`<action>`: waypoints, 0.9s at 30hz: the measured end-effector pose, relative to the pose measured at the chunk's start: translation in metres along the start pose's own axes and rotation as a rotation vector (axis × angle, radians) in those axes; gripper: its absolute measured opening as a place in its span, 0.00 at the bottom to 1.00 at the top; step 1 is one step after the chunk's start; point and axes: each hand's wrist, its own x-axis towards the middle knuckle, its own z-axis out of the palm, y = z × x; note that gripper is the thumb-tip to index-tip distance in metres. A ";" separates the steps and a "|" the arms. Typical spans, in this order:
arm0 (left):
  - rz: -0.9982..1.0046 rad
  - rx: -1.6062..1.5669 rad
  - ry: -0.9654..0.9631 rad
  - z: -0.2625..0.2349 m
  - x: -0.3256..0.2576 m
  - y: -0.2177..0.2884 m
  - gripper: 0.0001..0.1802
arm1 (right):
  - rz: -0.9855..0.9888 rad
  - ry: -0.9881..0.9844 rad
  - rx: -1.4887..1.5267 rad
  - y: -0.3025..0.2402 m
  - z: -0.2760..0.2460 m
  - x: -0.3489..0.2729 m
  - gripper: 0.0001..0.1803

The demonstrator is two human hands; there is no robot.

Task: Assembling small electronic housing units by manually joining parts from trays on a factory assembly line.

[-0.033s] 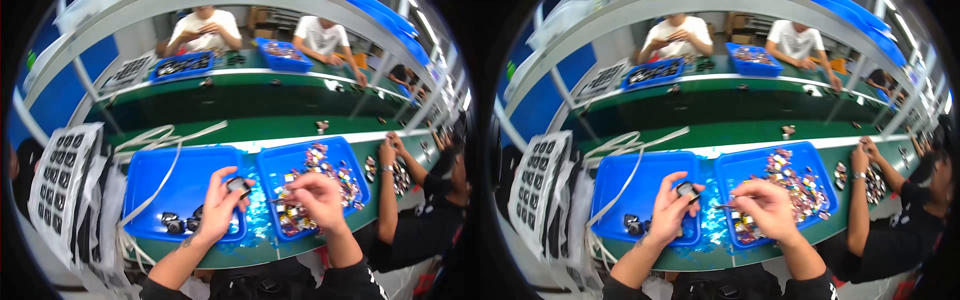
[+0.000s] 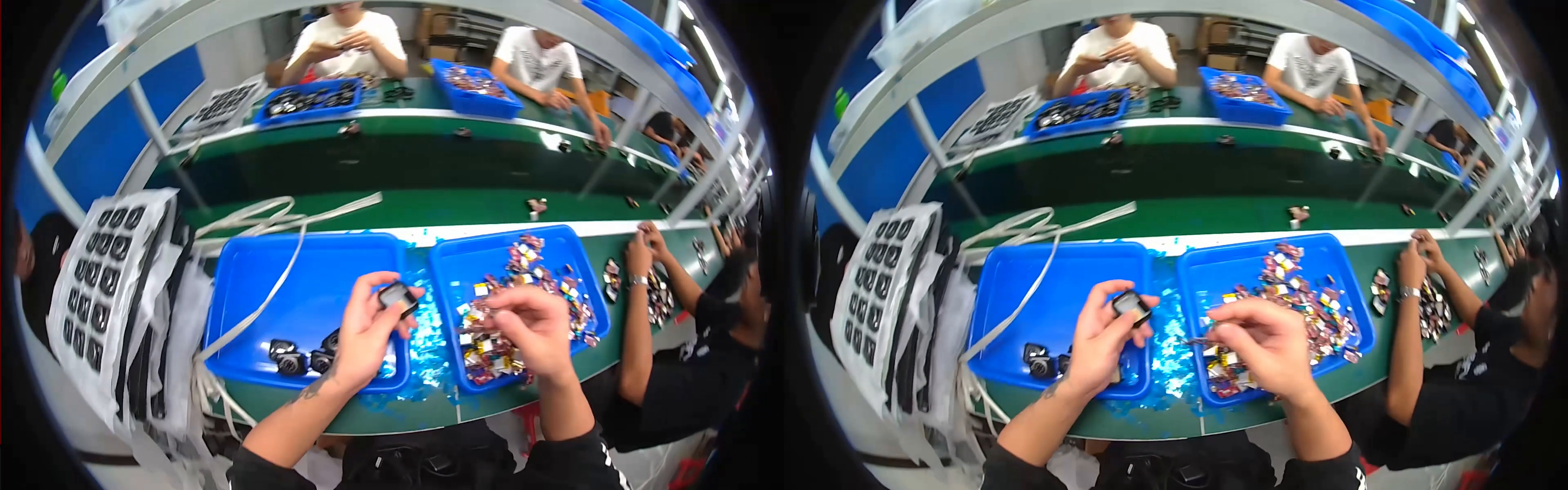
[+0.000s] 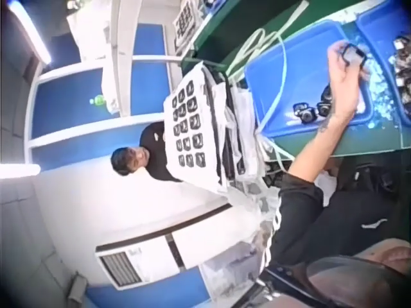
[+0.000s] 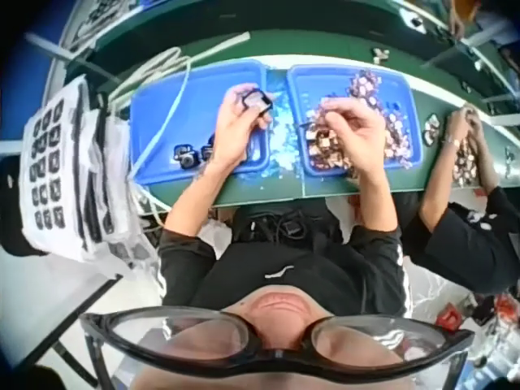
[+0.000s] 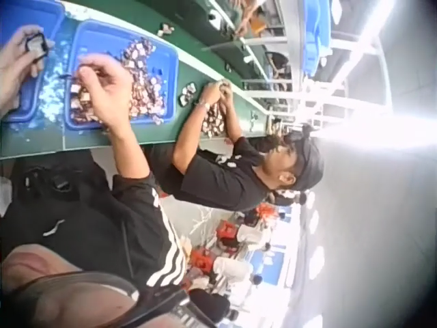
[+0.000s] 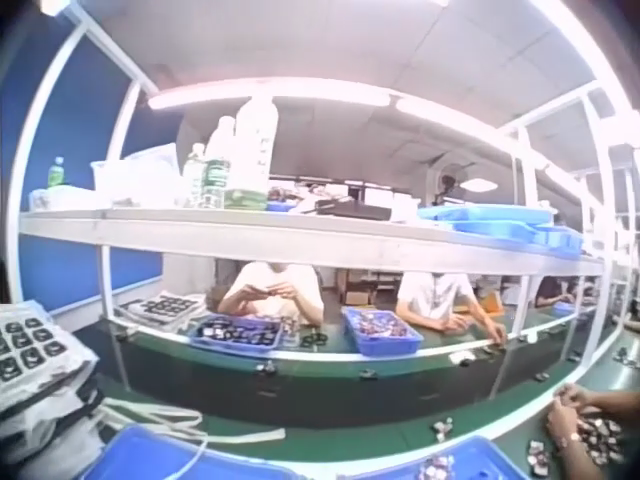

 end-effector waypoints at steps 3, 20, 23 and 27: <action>-0.033 0.016 0.022 -0.006 -0.007 0.000 0.19 | 0.045 0.014 -0.101 0.007 0.000 -0.008 0.08; 0.168 0.034 0.262 0.001 -0.011 0.013 0.18 | 0.016 -0.189 -0.220 0.016 0.029 -0.013 0.14; 0.083 -0.160 0.130 0.001 -0.016 0.009 0.20 | -0.008 -0.274 -0.341 0.026 0.045 -0.018 0.11; 0.152 -0.044 -0.043 0.007 -0.024 -0.003 0.21 | -0.029 -0.240 -0.285 0.027 0.047 -0.019 0.09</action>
